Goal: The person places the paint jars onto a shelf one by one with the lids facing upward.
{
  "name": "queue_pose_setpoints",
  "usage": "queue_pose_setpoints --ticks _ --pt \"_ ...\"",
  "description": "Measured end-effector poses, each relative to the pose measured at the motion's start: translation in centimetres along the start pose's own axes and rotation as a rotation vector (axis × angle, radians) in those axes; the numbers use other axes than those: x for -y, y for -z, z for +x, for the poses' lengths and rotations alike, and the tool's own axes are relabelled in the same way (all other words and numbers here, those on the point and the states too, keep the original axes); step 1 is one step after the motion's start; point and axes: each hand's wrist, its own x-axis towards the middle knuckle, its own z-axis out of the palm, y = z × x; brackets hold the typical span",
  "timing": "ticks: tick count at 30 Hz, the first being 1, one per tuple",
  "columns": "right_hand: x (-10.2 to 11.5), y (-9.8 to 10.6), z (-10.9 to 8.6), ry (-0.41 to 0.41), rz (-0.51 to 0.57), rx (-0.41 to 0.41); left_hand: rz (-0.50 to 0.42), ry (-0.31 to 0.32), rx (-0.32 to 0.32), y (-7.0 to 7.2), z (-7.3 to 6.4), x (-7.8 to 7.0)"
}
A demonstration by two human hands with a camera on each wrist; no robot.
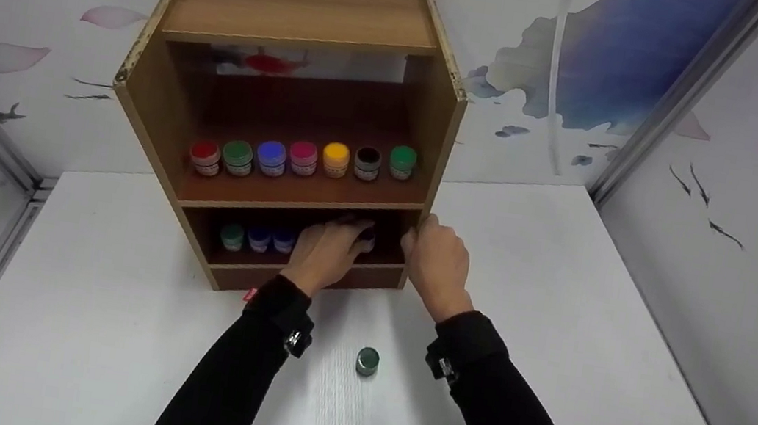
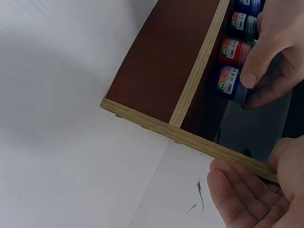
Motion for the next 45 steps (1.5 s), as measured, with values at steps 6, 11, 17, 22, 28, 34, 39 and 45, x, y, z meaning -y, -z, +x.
queue_pose_setpoints --ticks 6,11,17,22,28,34,39,45 --pt "0.3 0.0 -0.2 0.022 -0.009 -0.005 0.026 -0.002 -0.015 -0.1 0.0 0.0" --pt "0.4 -0.1 -0.2 0.033 -0.014 -0.011 0.039 0.017 -0.025 -0.2 -0.1 0.1" --pt "0.6 -0.1 -0.3 0.043 -0.009 -0.026 0.049 0.038 -0.029 -0.2 -0.2 0.2" --pt "0.7 -0.2 -0.3 0.052 -0.006 -0.035 0.002 0.039 -0.036 0.0 -0.4 0.4" --pt "0.4 -0.3 -0.3 0.033 -0.002 -0.016 -0.052 -0.027 -0.138 1.1 -1.4 0.7" --pt "0.2 -0.4 -0.2 0.028 -0.005 0.001 -0.258 -0.095 -0.237 1.7 -4.0 0.8" --pt "0.0 -0.4 0.0 0.027 -0.015 -0.017 -0.356 -0.128 -0.100 0.2 -6.9 0.5" --pt "-0.3 -0.4 0.0 0.019 -0.013 -0.019 -0.339 -0.107 0.120 -2.4 -9.5 0.1"
